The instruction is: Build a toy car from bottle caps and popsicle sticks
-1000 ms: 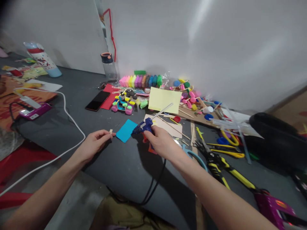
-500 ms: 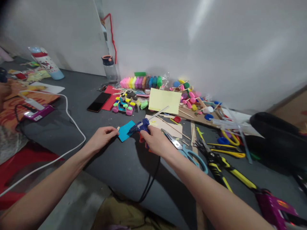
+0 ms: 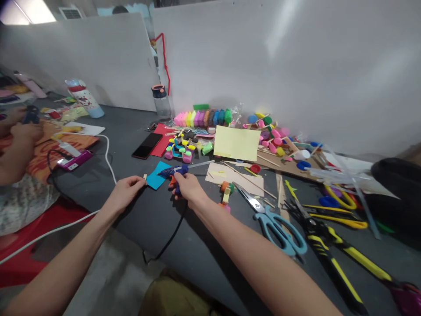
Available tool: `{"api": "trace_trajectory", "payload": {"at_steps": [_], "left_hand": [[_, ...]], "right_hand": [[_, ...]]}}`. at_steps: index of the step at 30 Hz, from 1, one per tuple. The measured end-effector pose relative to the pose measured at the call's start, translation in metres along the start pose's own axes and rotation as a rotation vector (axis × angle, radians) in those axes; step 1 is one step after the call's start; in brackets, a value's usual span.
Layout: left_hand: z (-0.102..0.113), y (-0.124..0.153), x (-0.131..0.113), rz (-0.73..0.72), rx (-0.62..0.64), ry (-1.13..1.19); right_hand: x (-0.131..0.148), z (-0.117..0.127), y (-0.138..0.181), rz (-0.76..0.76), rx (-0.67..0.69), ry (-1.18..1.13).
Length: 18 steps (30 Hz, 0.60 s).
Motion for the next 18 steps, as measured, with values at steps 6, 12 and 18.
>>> {"api": "trace_trajectory", "payload": {"at_steps": [6,12,18], "left_hand": [[0.02,0.016,-0.017,-0.016,-0.091,0.138],[-0.026,0.047,-0.051,0.119,0.044,0.648],[-0.093,0.073,-0.102,0.266,0.145,1.065]], "right_hand": [[0.004,0.017,0.011,0.099,-0.043,0.124],[0.023,0.038,0.077,0.469,-0.194,0.231],[0.038,0.037,0.172,1.059,-0.383,0.583]]}}
Point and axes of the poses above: each hand's wrist, its own y-axis away from the middle knuckle, its own z-axis out of the back of the hand, x = y × z, the point moved 9 cm from there along -y, towards the middle knuckle, and after that the axes turned 9 degrees about -z, right-handed, at the moved point
